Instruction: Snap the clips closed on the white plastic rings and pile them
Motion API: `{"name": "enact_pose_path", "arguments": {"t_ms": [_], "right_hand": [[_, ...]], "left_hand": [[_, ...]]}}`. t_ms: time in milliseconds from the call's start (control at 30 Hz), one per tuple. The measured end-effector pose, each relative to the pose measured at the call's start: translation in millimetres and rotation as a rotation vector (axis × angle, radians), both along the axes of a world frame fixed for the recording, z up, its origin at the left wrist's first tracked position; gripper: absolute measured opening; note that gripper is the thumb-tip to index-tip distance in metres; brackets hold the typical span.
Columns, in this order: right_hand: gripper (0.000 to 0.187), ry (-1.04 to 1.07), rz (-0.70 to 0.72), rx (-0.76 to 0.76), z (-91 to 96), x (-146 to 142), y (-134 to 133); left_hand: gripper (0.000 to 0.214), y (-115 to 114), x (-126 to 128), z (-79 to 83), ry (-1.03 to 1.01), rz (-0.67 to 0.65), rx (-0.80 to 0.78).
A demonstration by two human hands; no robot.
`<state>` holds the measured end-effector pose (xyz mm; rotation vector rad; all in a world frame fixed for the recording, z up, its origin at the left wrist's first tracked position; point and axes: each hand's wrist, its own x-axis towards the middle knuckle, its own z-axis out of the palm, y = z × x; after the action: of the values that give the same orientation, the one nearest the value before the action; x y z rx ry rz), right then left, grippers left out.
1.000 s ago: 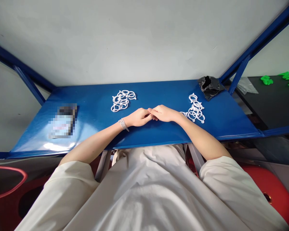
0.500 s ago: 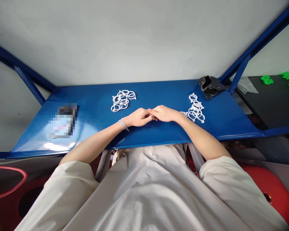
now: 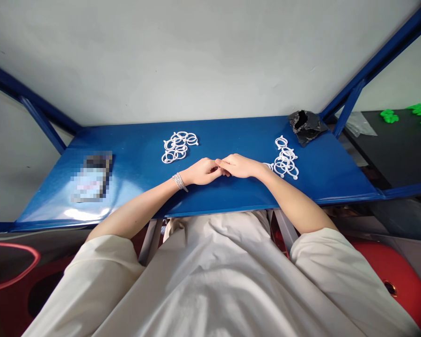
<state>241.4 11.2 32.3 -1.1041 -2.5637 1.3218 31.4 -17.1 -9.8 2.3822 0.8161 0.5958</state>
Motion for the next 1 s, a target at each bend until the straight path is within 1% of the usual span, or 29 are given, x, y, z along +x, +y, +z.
{"name": "enact_pose_path", "arguments": {"t_ms": [1000], "right_hand": [[0.076,-0.013,0.005,-0.005,2.8,-0.7,-1.3]], "left_hand": [[0.036,-1.9,1.3,3.9,0.011,0.010,0.006]]}}
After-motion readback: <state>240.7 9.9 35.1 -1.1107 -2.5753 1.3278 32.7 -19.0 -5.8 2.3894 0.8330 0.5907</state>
